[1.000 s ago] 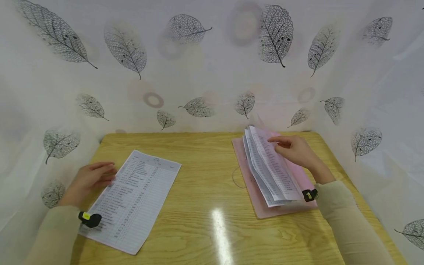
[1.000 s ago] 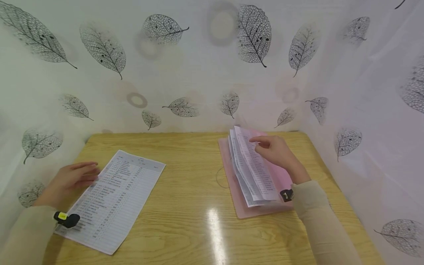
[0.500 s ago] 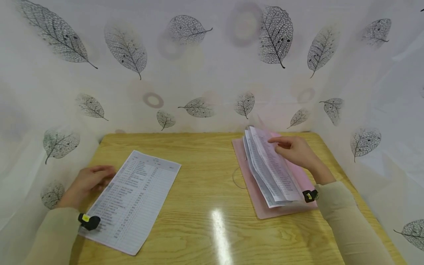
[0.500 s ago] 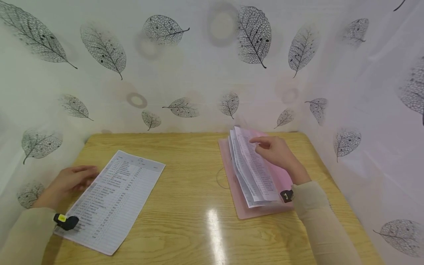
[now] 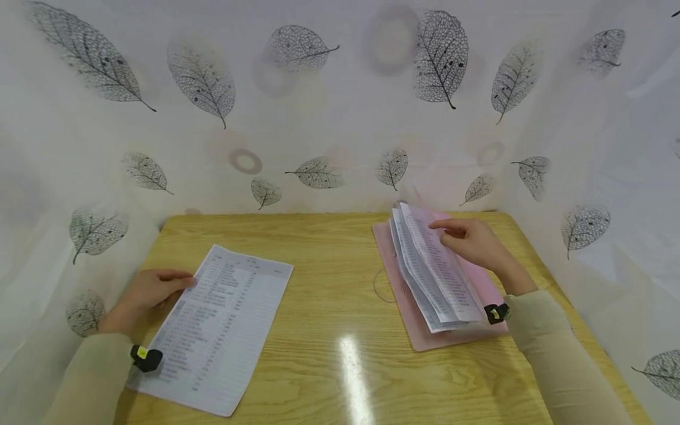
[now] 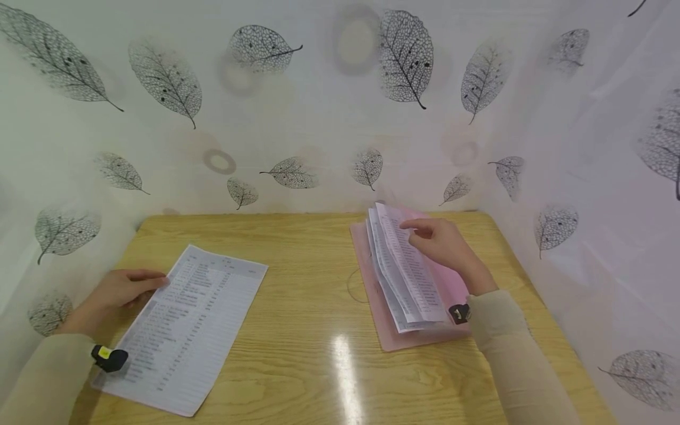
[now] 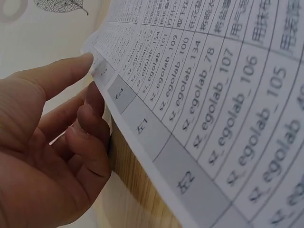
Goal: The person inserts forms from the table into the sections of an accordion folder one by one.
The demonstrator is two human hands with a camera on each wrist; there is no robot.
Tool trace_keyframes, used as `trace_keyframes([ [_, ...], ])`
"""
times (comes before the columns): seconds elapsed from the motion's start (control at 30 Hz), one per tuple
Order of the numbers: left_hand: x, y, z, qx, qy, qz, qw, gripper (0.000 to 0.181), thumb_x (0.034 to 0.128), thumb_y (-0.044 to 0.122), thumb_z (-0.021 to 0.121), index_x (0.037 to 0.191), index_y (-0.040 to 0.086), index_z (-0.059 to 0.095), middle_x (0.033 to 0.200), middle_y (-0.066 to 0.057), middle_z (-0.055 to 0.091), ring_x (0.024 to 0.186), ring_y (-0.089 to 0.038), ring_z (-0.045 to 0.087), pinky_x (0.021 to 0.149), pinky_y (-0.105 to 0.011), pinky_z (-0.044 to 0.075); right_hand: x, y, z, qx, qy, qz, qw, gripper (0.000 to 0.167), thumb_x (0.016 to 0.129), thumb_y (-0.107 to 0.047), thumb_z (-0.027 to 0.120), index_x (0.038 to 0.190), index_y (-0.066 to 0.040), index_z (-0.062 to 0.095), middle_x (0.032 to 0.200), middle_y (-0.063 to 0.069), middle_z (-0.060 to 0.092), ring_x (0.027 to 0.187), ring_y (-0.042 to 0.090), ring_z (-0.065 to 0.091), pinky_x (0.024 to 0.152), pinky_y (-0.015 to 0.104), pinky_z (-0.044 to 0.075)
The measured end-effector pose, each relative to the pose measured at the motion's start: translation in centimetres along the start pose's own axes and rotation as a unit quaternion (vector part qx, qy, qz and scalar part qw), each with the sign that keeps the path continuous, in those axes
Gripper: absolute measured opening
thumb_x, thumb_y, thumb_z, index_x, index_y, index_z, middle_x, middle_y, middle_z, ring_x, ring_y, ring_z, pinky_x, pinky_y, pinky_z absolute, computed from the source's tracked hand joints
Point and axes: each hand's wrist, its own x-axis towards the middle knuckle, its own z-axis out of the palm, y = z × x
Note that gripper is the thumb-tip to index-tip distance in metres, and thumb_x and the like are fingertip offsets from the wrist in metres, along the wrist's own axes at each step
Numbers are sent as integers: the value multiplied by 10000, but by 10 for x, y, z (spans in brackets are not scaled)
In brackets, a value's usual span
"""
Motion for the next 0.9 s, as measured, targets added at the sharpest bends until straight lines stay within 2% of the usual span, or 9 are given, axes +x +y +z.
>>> trace_keyframes([
  [0.07,0,0,0,233,6,42,9997,735,941,517,767,1368,-70,649,772,70,685,567,-107,487,527,-277,445,0,0,0,0,4,-13,10000,332,1014,-161,610,1315,-117,743,1318,190,708,924,230,594,742,193,493],
  [0.2,-1,1,1,465,84,105,9988,649,968,475,743,1292,-86,693,948,-29,770,684,-98,561,578,-262,482,1,1,1,-8,-4,-31,10000,330,1011,-154,611,1311,-109,743,1300,195,713,899,217,587,726,196,491],
  [0.3,-1,2,2,226,59,112,9997,580,1010,398,704,1280,-114,681,996,-62,789,764,-89,644,633,-259,564,1,1,1,24,-20,-30,10000,332,1013,-152,608,1313,-108,742,1279,194,714,880,213,582,708,201,485],
  [0.47,0,3,3,-343,-19,12,9994,530,1054,308,643,1311,-155,608,889,-1,766,749,-94,706,640,-303,635,1,1,2,76,-44,-44,10000,330,1018,-156,604,1315,-106,740,1262,193,712,862,218,574,688,210,475],
  [0.53,0,3,4,-370,-85,21,9993,510,1075,289,604,1320,-158,571,884,0,753,747,-101,706,635,-312,639,2,1,2,76,-53,-58,9999,329,1019,-159,605,1314,-106,740,1257,189,713,850,207,570,680,212,471],
  [0.73,-2,8,13,-473,-337,275,9979,454,1129,239,473,1356,-154,456,975,-129,742,786,-156,713,641,-333,640,3,2,2,89,-44,-42,9999,329,1015,-156,609,1313,-114,742,1179,163,710,741,145,535,637,216,453],
  [0.9,-4,15,22,-540,-369,299,9974,545,1141,287,449,1474,-142,399,1085,-184,732,821,-154,703,668,-307,633,4,2,3,118,-69,-24,9999,330,1016,-160,609,1316,-116,741,1177,155,709,766,160,541,647,214,456],
])
